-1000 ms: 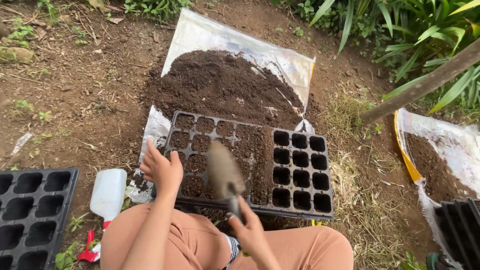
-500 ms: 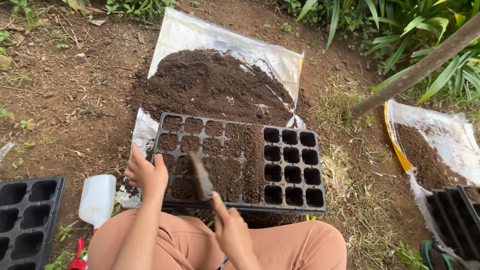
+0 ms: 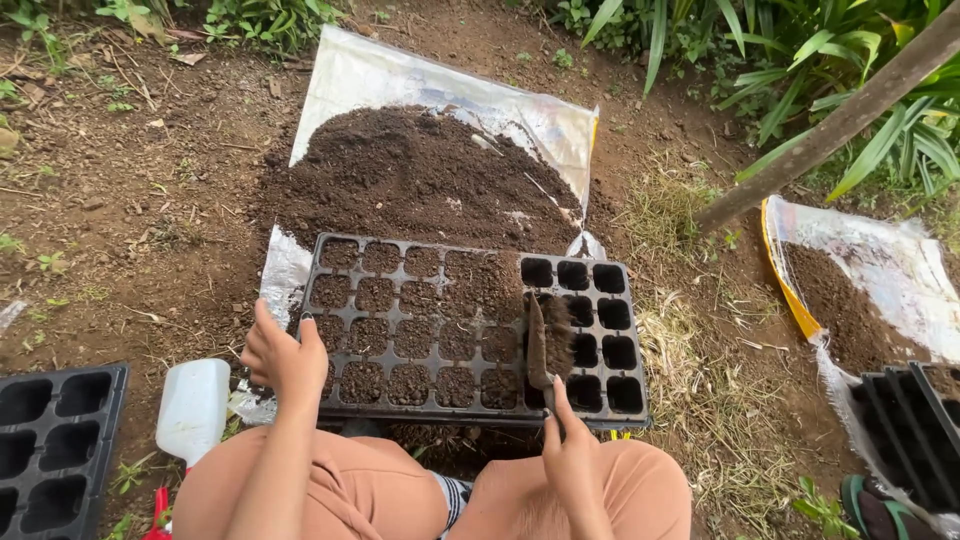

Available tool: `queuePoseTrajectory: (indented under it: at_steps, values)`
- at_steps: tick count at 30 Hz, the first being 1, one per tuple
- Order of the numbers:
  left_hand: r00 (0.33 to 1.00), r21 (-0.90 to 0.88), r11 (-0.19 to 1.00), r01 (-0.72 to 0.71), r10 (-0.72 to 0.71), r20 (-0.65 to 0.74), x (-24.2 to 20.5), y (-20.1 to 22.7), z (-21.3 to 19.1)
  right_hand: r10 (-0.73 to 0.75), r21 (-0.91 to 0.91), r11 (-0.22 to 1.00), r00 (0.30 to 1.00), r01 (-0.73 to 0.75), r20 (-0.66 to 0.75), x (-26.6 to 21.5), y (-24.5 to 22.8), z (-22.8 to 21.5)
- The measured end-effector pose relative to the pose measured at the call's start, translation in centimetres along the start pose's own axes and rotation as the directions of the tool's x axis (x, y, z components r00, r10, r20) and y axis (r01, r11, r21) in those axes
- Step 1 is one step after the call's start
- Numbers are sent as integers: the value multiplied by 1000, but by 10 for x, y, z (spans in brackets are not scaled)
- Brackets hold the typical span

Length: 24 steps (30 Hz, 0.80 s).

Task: Filling plastic seedling trays with soil using a hand trowel in an outdoor garden.

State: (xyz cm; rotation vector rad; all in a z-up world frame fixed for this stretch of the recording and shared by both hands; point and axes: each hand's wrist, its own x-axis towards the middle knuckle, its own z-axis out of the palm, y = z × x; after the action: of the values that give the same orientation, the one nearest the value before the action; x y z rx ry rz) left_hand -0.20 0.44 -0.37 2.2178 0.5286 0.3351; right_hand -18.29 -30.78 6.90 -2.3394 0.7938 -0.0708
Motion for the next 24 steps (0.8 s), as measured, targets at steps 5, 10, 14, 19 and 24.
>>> queuePoseTrajectory:
  at_steps: [5, 10, 14, 19, 24]
  values:
    - [1000, 28, 999, -28, 29, -10, 0, -4, 14, -37, 266, 964, 992, 3, 123, -6, -13, -10]
    - [999, 46, 998, -32, 32, 8, 2, -4, 13, -359, 201, 926, 909, 318, 215, -60, -44, 46]
    - [1000, 53, 998, -18, 18, -2, 2, -4, 11, -253, -35, 959, 900, 283, 355, -70, -32, 70]
    - [1000, 47, 998, -30, 31, -7, -1, -3, 8, -143, -90, 982, 969, 164, 201, -43, 19, 36]
    - [1000, 46, 999, -25, 25, 9, -2, 0, 5, -127, -85, 987, 983, 138, 130, -26, 21, 21]
